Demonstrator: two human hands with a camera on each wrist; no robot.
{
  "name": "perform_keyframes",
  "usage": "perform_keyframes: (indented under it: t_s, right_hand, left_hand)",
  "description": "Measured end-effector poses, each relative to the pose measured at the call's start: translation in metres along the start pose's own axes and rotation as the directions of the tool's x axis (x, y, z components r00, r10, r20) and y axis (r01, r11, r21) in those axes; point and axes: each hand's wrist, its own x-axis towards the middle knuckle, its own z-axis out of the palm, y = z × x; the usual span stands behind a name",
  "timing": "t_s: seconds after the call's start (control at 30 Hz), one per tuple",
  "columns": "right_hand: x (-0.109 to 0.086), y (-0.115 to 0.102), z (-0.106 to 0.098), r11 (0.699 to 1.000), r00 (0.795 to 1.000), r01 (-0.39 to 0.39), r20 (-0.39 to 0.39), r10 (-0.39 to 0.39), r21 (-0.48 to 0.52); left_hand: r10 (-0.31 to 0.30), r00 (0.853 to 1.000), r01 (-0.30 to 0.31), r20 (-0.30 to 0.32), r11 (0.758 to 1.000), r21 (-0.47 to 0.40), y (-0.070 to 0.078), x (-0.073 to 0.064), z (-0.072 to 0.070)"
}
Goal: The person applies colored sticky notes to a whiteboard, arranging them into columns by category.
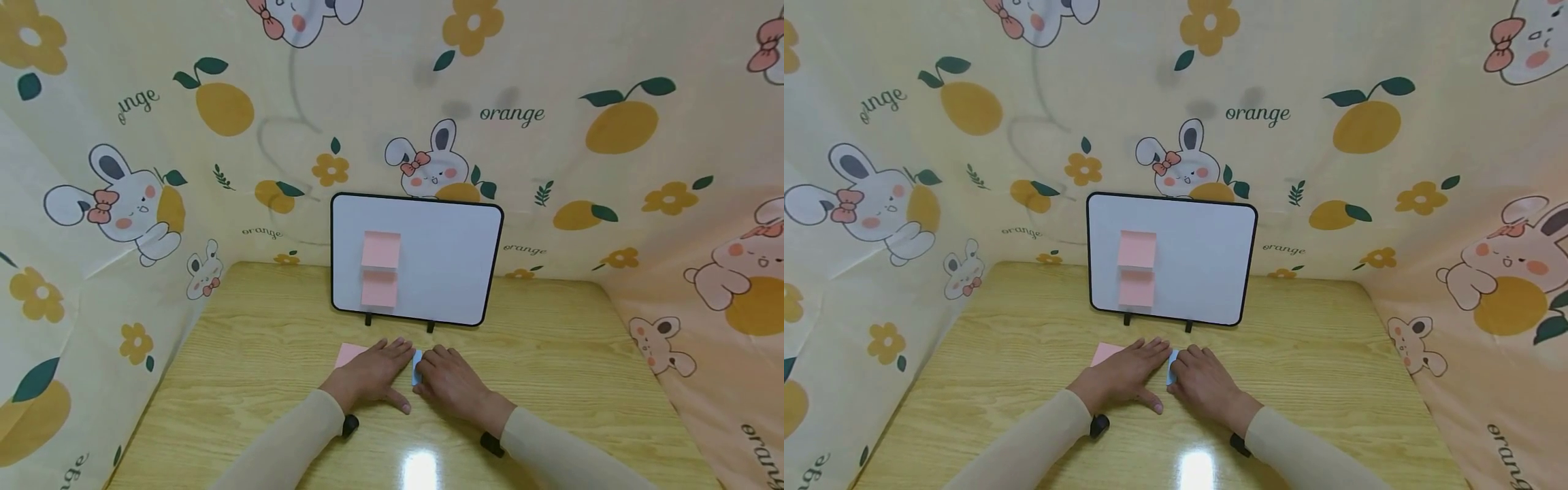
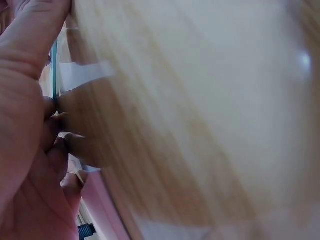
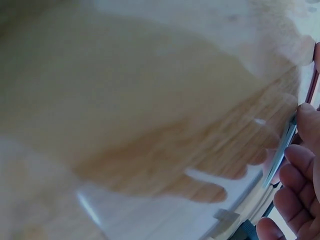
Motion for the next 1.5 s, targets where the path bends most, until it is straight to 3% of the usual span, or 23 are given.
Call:
perform_keyframes:
  t_s: [0.37, 0.57, 1.1, 1.5]
  right_hand:
    - [0.0013, -0.0009, -0.0045, 0.998, 0.999, -0.036, 0.039, 0.034, 0.053]
    - [0.0012, -0.0011, -0.0076, 0.996, 0.999, -0.04, 0.022, 0.038, 0.084]
    - [0.0059, 0.0016, -0.0033, 0.994, 0.996, 0.02, -0.08, -0.028, -0.105]
    - [0.0064, 0.0025, -0.0003, 0.994, 0.994, 0.011, -0.107, -0.023, -0.106]
  left_hand:
    - [0.0, 1.0, 0.0, 0.01, 1.0, -0.02, 0.0007, -0.0008, -0.0022]
    - [0.003, 1.0, -0.003, 0.009, 1.0, -0.026, 0.001, -0.0009, -0.0031]
    - [-0.006, 1.0, 0.007, 0.004, 1.0, -0.018, 0.0017, -0.0005, -0.0036]
    - [-0.009, 1.0, 0.009, 0.001, 1.0, -0.03, 0.0011, -0.0004, -0.0035]
